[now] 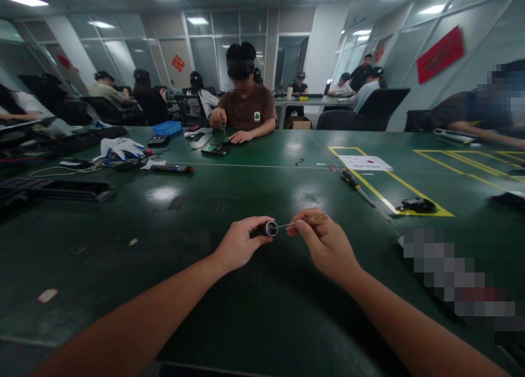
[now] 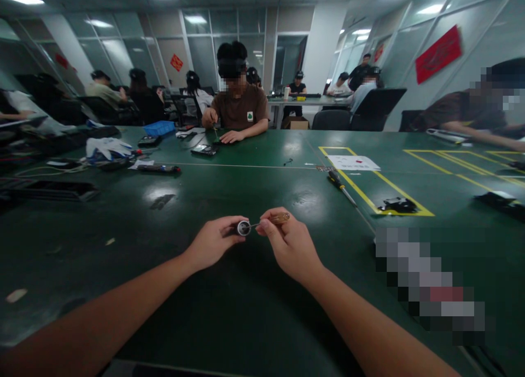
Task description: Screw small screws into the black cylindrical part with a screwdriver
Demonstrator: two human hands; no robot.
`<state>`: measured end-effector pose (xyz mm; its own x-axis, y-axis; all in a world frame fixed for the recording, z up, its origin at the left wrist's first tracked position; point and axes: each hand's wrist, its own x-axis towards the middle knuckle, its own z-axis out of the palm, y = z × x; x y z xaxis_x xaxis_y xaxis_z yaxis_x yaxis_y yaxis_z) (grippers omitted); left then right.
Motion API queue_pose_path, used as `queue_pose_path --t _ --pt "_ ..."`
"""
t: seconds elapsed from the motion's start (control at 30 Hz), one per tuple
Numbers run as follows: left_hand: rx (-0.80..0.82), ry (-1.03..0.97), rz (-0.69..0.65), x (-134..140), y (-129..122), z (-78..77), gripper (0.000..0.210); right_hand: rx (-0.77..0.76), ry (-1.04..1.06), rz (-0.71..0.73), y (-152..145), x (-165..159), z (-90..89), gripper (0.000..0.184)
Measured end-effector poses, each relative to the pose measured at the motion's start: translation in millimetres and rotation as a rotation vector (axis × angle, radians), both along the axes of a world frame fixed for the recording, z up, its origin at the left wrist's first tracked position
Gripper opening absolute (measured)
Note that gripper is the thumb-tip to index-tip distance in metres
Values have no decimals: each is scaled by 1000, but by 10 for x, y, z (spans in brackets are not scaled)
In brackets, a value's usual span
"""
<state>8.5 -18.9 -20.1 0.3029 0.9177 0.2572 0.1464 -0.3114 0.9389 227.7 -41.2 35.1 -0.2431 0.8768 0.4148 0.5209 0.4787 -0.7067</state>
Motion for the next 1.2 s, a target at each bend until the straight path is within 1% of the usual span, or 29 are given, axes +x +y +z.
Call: queue_pose_path --t 0.2,0.33,0.47,0.5,0.57,0.67,0.8,0.9,1.07,1.13,1.2 --pt "4 -18 -40 -15 23 -3 44 -43 99 9 -4 -38 -23 19" --pt "1 -24 -50 -20 35 -19 43 -94 177 28 25 -52 -32 22" --pt "3 -5 -53 -24 41 -19 43 -228 400 81 108 -49 -57 27" --pt "0 -8 -52 -24 41 -14 44 -268 485 72 126 -44 -62 27" --pt "-11 -27 -48 -23 41 -3 45 -294 586 42 144 -31 -61 27" --pt "-12 -28 -52 -18 38 10 45 -220 550 21 124 -11 -33 25" --pt "20 12 -46 -13 37 5 43 -125 352 32 59 -17 -2 24" --pt "21 11 -38 -9 41 -4 44 -84 221 13 20 -34 -7 24" --pt "20 -15 -49 -4 33 0 41 -33 112 -11 -23 -38 6 21" --pt "20 -16 -55 -6 28 3 41 -38 104 -2 -21 -37 12 21" --pt "22 -17 -52 -8 26 4 42 -79 171 19 1 -41 4 21"
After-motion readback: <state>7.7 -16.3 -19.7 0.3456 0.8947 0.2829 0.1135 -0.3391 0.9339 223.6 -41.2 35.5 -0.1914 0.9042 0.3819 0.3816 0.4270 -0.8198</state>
